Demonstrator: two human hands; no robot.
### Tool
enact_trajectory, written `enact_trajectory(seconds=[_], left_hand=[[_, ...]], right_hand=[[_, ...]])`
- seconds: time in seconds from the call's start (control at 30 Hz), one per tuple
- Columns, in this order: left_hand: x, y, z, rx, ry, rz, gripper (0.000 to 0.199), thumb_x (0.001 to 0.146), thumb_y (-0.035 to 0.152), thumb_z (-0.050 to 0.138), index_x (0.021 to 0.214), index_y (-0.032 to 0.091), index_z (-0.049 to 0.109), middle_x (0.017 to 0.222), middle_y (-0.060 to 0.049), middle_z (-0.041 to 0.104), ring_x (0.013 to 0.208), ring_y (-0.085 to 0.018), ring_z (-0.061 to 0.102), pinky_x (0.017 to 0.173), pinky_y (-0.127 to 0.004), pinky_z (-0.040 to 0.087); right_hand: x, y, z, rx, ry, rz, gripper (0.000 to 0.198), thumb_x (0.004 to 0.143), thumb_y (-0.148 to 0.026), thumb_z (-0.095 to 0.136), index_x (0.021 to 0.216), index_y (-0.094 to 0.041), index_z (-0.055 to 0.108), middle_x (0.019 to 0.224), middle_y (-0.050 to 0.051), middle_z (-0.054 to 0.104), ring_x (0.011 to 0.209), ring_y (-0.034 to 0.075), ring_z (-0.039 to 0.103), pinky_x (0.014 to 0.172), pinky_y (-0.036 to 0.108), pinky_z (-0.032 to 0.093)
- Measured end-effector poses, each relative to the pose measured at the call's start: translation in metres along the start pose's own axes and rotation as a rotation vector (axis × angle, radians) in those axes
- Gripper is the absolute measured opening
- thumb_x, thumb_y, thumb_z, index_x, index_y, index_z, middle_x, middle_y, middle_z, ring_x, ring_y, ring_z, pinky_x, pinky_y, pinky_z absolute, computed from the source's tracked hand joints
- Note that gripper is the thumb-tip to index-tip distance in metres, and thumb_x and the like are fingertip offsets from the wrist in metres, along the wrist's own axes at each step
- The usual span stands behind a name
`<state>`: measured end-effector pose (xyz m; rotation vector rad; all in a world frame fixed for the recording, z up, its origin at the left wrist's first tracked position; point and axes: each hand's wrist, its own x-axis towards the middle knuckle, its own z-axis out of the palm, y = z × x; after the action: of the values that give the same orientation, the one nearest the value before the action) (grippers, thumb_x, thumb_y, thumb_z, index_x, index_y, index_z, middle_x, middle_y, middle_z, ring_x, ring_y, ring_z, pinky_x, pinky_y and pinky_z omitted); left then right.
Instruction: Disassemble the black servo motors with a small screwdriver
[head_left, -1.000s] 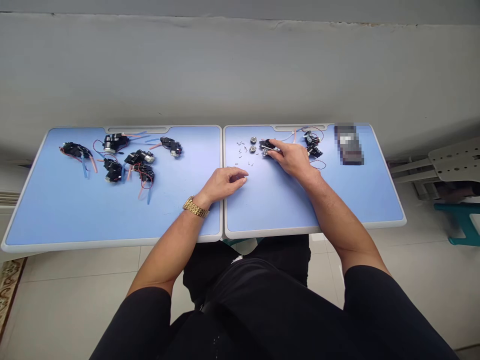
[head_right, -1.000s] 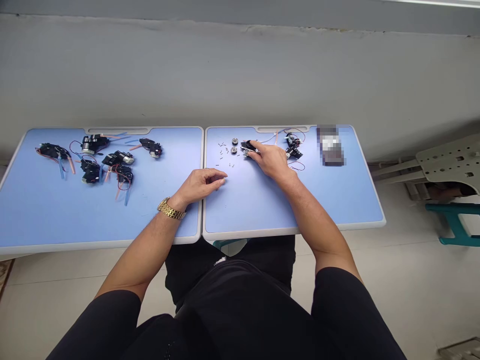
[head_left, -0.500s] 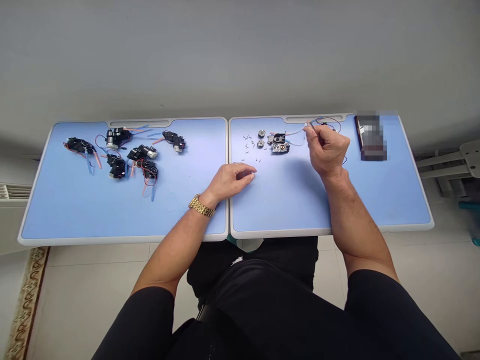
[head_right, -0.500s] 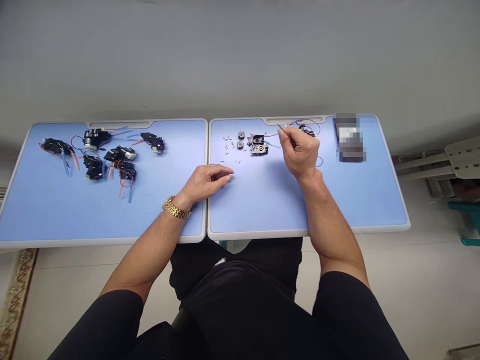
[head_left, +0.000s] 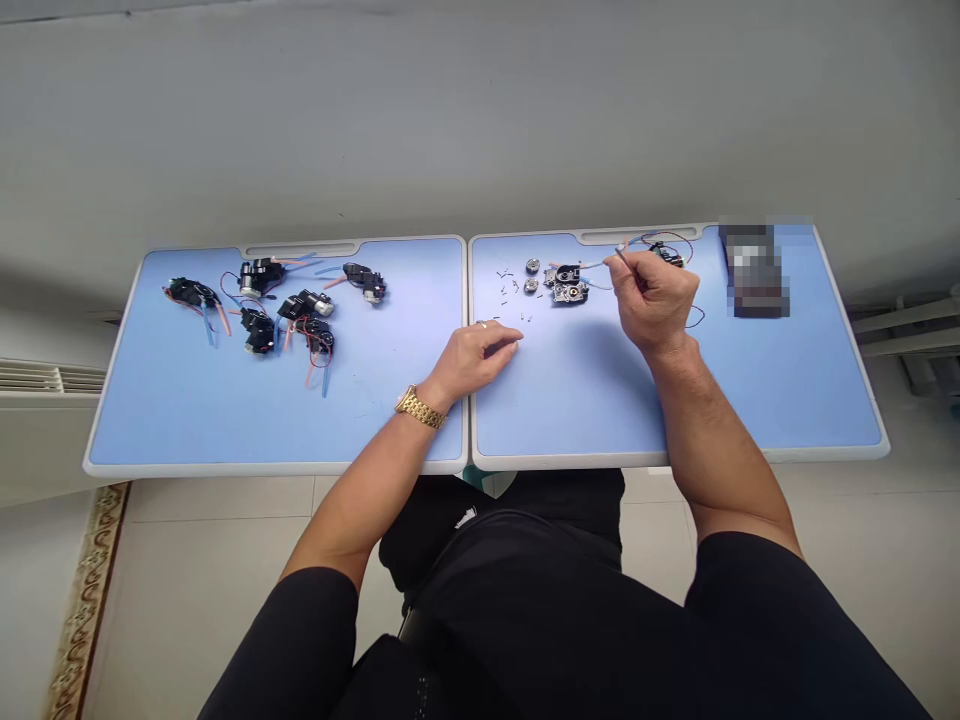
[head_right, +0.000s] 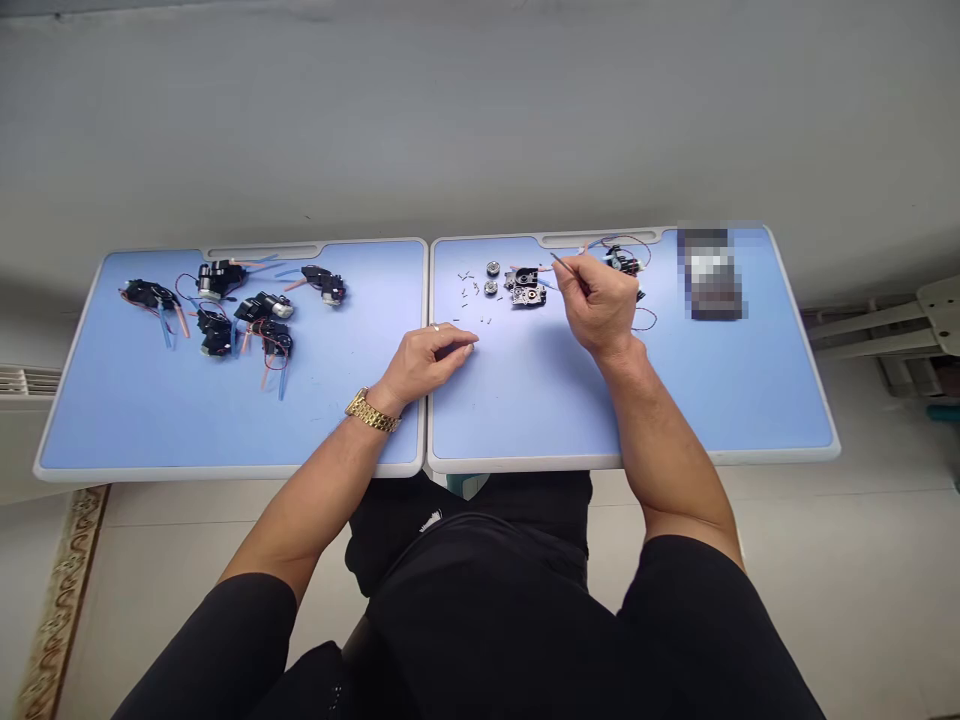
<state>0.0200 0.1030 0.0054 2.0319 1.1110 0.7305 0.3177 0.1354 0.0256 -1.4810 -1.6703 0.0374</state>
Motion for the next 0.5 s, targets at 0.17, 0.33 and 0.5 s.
enact_trajectory(seconds=[0.17,0.33,0.5], left_hand=[[-0.004,0.011,0.014,0.321,-0.055,0.15,0.033,0.112,0.02,0.051,0.131,0.018,0.078,0.136,-0.014,0.081,0.132,-0.03,0.073,0.114,-0.051,0.06],[-0.004,0.034,0.031,0.588,-0.174,0.129,0.042,0.114,0.022,0.048,0.153,0.019,0.064,0.169,-0.019,0.061,0.159,-0.039,0.056,0.12,-0.058,0.052],[0.006,0.036,0.039,0.646,-0.148,0.035,0.049,0.116,0.029,0.046,0.161,0.015,0.057,0.176,-0.022,0.053,0.165,-0.041,0.048,0.129,-0.06,0.046]], right_hand=[[0.001,-0.003,-0.001,0.037,-0.015,0.004,0.061,0.111,-0.075,0.042,0.078,-0.028,0.063,0.063,-0.001,0.048,0.06,0.017,0.043,0.064,0.036,0.042],[0.003,-0.004,-0.003,0.115,-0.023,0.008,0.06,0.111,-0.073,0.044,0.078,-0.028,0.066,0.065,0.0,0.051,0.06,0.017,0.045,0.065,0.037,0.043],[0.007,-0.002,-0.005,0.134,-0.02,0.044,0.063,0.113,-0.073,0.041,0.081,-0.027,0.069,0.066,0.001,0.053,0.063,0.018,0.048,0.067,0.038,0.045]])
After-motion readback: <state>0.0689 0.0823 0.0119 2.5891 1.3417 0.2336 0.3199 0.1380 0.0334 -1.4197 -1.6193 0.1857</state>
